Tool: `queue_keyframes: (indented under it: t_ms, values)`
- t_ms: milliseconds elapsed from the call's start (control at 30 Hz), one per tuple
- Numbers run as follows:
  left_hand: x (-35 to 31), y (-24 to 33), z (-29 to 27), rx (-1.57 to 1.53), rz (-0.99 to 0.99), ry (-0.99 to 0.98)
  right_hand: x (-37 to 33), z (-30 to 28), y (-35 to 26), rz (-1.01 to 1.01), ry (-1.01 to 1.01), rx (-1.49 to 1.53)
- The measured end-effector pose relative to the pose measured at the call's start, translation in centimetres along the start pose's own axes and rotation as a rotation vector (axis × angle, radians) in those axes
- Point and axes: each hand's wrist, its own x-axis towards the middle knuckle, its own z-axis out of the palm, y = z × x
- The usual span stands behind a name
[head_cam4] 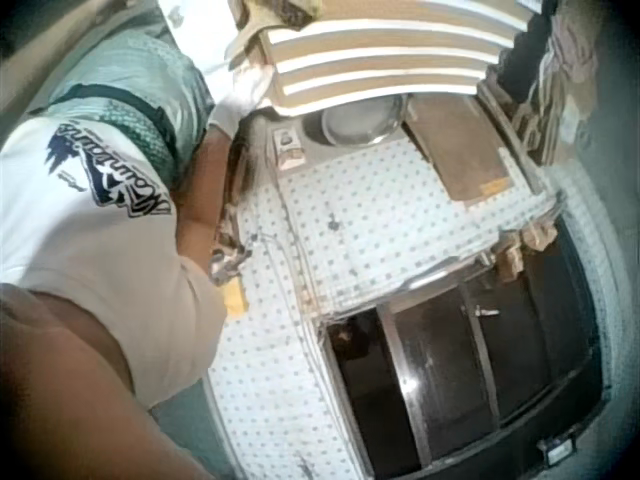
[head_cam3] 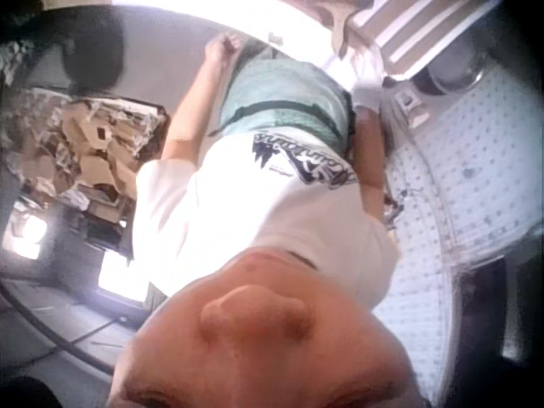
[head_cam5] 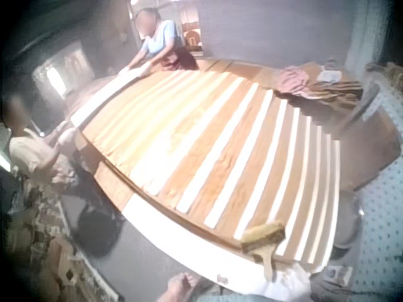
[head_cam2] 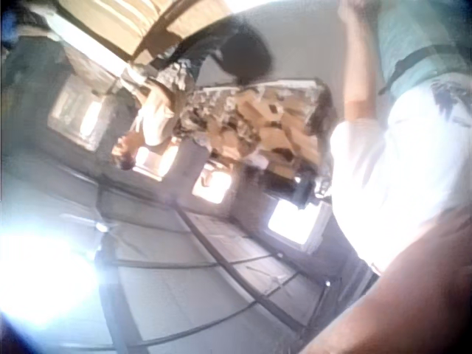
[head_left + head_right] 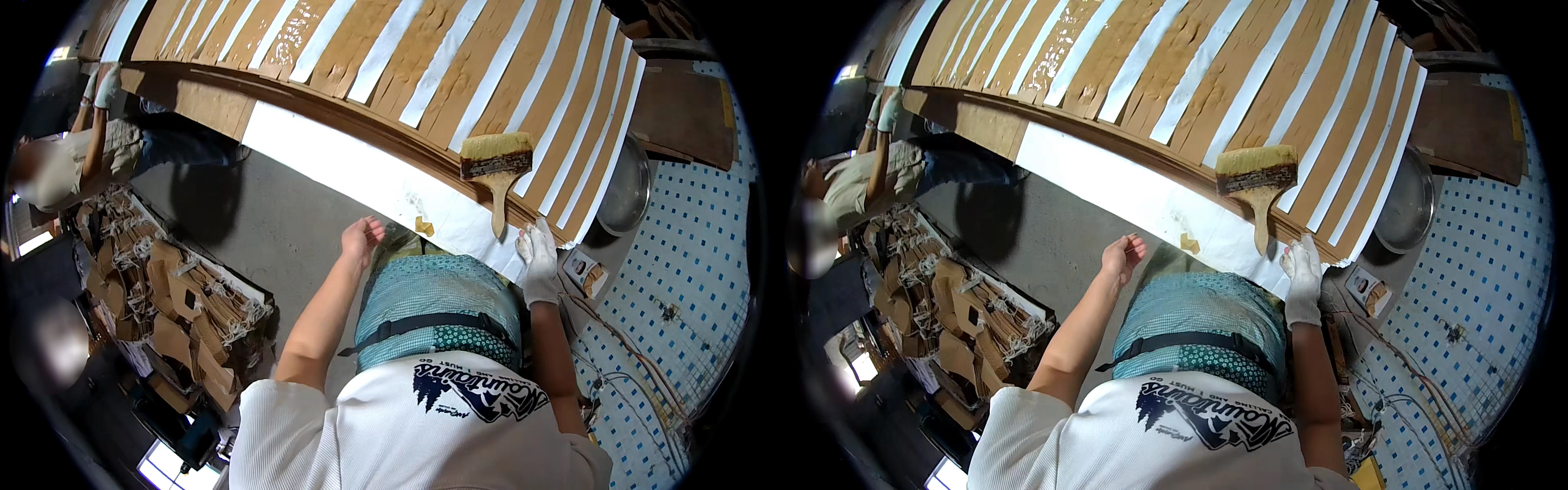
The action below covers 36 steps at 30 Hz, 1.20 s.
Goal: The person repeatedly brushes a liquid onto a large flat sheet of paper that has white stripes, then lifts and repositions the sheet. The person uses a brush and a metal bowl containing the liquid. Another person is visible in the background handling similar sheets.
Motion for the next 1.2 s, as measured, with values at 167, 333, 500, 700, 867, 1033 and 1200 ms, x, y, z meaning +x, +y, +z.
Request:
queue_keyframes:
  t_ms: [167, 333, 500, 700, 867, 1033, 1200]
  values:
    - [9.5, -4.4, -2.2, -0.174, -0.172, 0.143, 3.1, -1.1, 2.0, 0.203, -0.062, 0.018]
    - [14.7, -4.6, -2.1, -0.31, -0.253, -0.022, 2.6, 4.6, 1.0, 0.3, -0.183, -0.087]
    - [10.8, -4.0, -1.7, -0.319, -0.176, -0.094, 1.0, 4.2, -0.3, 0.443, -0.28, 0.137]
    - [1.2, 1.0, -1.0, 0.094, 0.199, -0.006, -1.5, 0.4, -4.7, 0.221, -0.24, -0.077]
    - [-3.1, 9.2, 3.7, 0.576, 1.042, 0.003, -2.7, 3.4, -13.2, -0.234, 0.05, -0.154]
    - [-10.4, 15.7, 14.9, 1.059, 1.852, 0.229, 1.0, 7.8, -16.4, -0.546, 0.202, -0.164]
    - [-8.6, 15.3, 17.6, 1.444, 1.752, 0.256, 6.4, 8.8, -13.1, -0.411, 0.114, -0.413]
